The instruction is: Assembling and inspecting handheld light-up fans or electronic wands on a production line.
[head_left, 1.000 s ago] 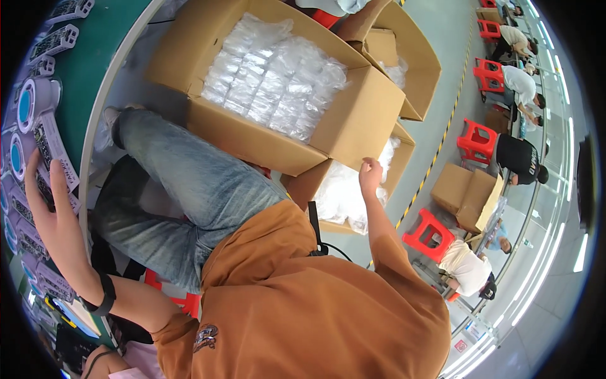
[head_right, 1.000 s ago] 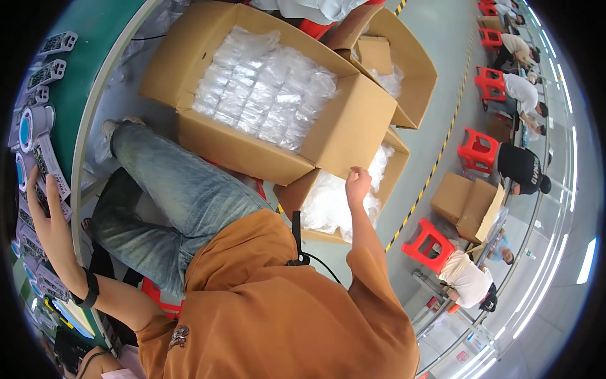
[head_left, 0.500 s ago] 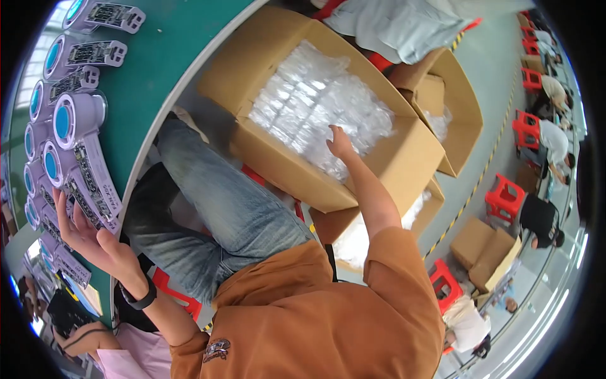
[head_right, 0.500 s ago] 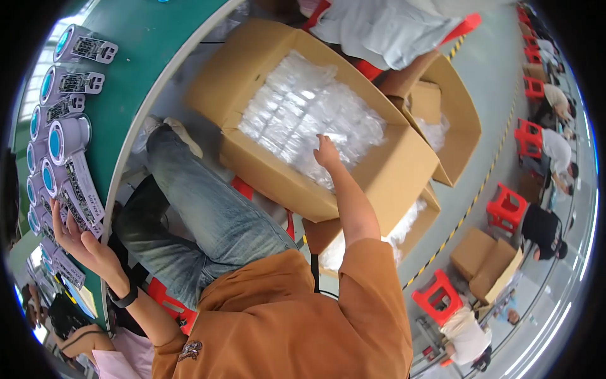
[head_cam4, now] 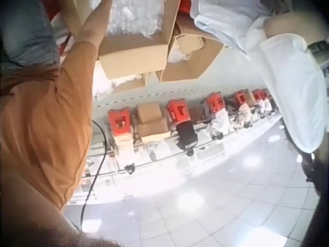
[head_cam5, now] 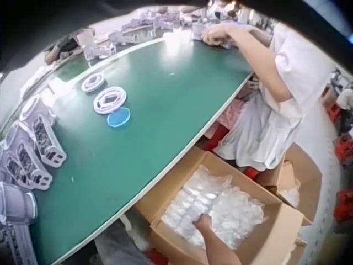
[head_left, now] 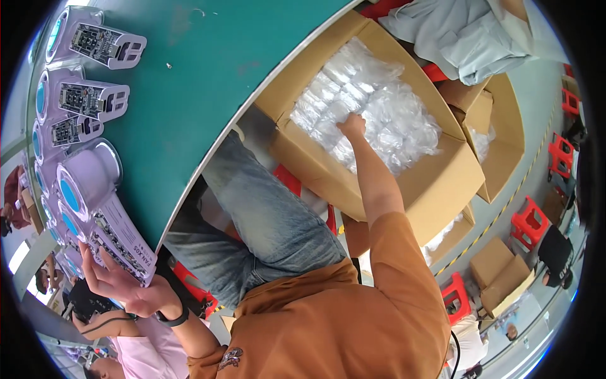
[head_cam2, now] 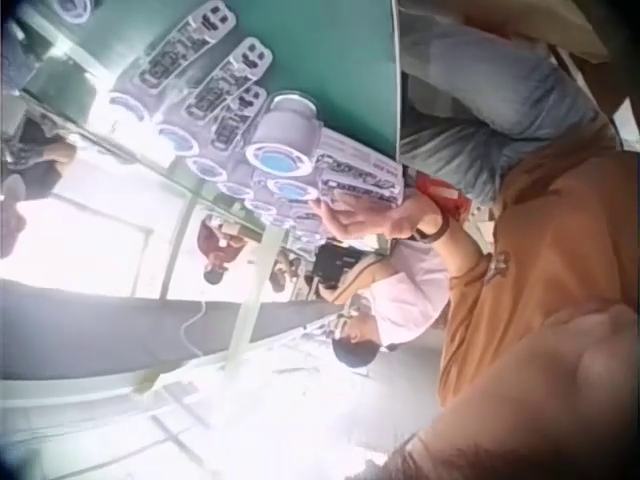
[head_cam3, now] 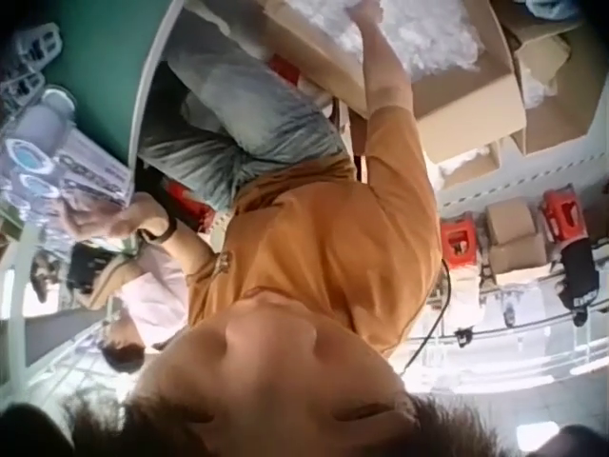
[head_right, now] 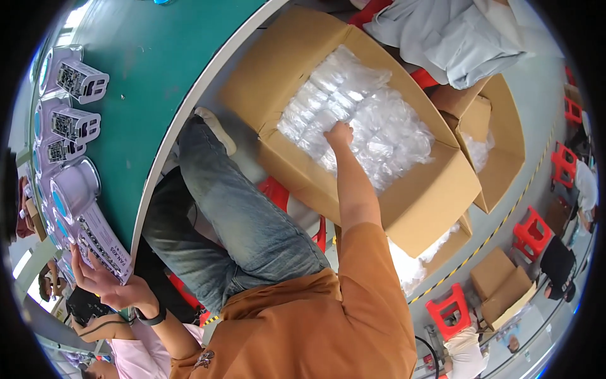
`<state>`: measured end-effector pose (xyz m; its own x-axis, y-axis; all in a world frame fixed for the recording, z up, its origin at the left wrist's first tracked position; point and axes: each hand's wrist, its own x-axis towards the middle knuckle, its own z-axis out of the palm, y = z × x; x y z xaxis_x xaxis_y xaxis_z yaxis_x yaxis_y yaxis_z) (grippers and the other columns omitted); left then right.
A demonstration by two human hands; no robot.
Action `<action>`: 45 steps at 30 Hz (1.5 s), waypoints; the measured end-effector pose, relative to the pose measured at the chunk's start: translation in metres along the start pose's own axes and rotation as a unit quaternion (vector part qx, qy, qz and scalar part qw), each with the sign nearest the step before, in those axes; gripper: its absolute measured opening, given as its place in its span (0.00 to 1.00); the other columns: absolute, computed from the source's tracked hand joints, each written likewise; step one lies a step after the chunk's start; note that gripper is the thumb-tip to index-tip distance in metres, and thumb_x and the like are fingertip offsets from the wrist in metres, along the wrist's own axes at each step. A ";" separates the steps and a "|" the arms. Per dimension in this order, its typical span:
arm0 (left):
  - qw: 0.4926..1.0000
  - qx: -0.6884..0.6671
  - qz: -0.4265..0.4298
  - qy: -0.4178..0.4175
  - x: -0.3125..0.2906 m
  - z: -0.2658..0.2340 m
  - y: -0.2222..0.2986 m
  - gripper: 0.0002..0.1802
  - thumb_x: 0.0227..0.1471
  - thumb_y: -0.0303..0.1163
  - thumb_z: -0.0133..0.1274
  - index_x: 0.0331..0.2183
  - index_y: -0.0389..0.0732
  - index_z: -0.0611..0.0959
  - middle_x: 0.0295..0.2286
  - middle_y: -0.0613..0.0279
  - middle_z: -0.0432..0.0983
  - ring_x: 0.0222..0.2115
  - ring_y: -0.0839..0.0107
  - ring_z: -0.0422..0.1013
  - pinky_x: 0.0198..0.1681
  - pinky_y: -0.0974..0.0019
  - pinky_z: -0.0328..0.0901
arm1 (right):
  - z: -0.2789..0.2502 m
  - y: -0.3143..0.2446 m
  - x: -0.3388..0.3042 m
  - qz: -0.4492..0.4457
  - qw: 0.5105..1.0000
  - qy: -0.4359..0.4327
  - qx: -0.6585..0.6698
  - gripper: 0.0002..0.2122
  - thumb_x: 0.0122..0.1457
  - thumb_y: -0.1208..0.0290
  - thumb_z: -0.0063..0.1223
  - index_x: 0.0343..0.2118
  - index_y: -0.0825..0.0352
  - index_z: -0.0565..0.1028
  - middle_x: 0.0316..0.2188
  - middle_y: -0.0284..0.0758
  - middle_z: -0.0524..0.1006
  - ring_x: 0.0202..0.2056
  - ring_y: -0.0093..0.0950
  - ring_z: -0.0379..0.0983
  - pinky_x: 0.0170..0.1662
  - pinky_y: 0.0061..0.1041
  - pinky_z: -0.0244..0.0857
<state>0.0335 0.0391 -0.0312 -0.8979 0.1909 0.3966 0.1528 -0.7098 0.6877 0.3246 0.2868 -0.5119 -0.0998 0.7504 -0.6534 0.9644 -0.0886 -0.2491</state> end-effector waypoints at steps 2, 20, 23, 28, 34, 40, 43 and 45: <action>0.948 -0.301 -0.045 0.090 -0.002 0.003 0.001 0.49 0.49 0.72 0.37 0.52 0.33 0.64 0.55 0.45 0.61 0.59 0.51 0.56 0.61 0.47 0.47 | -0.001 -0.004 -0.012 -0.012 0.997 -0.013 -0.076 0.32 0.48 0.51 0.61 0.49 0.72 0.67 0.47 0.56 0.71 0.49 0.52 0.68 0.49 0.41 0.67; 0.824 0.537 0.073 -0.162 0.001 0.004 -0.007 0.45 0.53 0.68 0.38 0.52 0.33 0.63 0.54 0.45 0.60 0.59 0.53 0.57 0.61 0.53 0.53 | 0.003 0.077 -0.130 0.035 0.955 -0.001 0.295 0.18 0.58 0.59 0.57 0.21 0.71 0.74 0.15 0.33 0.73 0.15 0.19 0.67 0.17 0.21 0.60; 0.840 0.515 0.045 -0.166 -0.001 0.007 -0.010 0.49 0.52 0.70 0.40 0.53 0.31 0.61 0.54 0.42 0.58 0.55 0.53 0.61 0.58 0.54 0.57 | 0.010 0.101 -0.127 0.003 0.926 0.060 0.372 0.20 0.58 0.53 0.54 0.23 0.69 0.76 0.14 0.30 0.72 0.17 0.18 0.66 0.21 0.22 0.60; 0.855 0.493 0.023 -0.159 -0.002 0.009 -0.006 0.55 0.46 0.72 0.46 0.53 0.30 0.60 0.54 0.41 0.58 0.53 0.54 0.63 0.57 0.55 0.60 | -0.026 0.084 -0.155 0.061 0.937 -0.004 0.345 0.22 0.57 0.47 0.53 0.24 0.64 0.81 0.18 0.26 0.71 0.23 0.19 0.64 0.28 0.24 0.60; 0.861 0.474 0.030 -0.181 -0.001 0.006 -0.005 0.52 0.49 0.68 0.48 0.54 0.28 0.60 0.54 0.42 0.60 0.55 0.56 0.61 0.58 0.59 0.55 | -0.049 0.095 -0.169 0.109 0.894 -0.129 0.414 0.17 0.66 0.56 0.40 0.43 0.63 0.76 0.28 0.28 0.76 0.28 0.20 0.70 0.30 0.20 0.62; 0.877 0.441 0.016 -0.190 0.000 0.002 -0.005 0.48 0.49 0.62 0.54 0.54 0.31 0.60 0.55 0.43 0.59 0.51 0.59 0.64 0.55 0.61 0.59 | -0.064 0.128 -0.149 0.036 0.602 -0.213 0.768 0.07 0.62 0.67 0.43 0.33 0.60 0.73 0.23 0.27 0.75 0.23 0.19 0.69 0.25 0.20 0.61; 0.885 0.426 0.001 -0.189 0.000 0.003 -0.006 0.48 0.49 0.62 0.54 0.54 0.31 0.61 0.55 0.43 0.59 0.51 0.59 0.64 0.54 0.61 0.59 | -0.070 0.166 -0.124 0.095 0.574 -0.128 0.803 0.10 0.63 0.61 0.45 0.38 0.62 0.73 0.25 0.29 0.77 0.28 0.24 0.74 0.31 0.25 0.69; 0.875 0.446 0.011 -0.186 0.000 -0.002 -0.002 0.48 0.49 0.63 0.53 0.54 0.31 0.61 0.55 0.43 0.59 0.51 0.59 0.64 0.54 0.61 0.59 | -0.060 0.134 -0.127 0.136 0.630 -0.046 0.764 0.13 0.63 0.58 0.45 0.40 0.63 0.73 0.25 0.29 0.77 0.27 0.24 0.75 0.31 0.25 0.69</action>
<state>0.0327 0.0392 -0.0335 -0.7188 0.5096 0.4728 0.5794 0.0634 0.8125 0.4808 0.2187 -0.4196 -0.0637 0.5367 -0.8413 -0.4038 -0.7848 -0.4701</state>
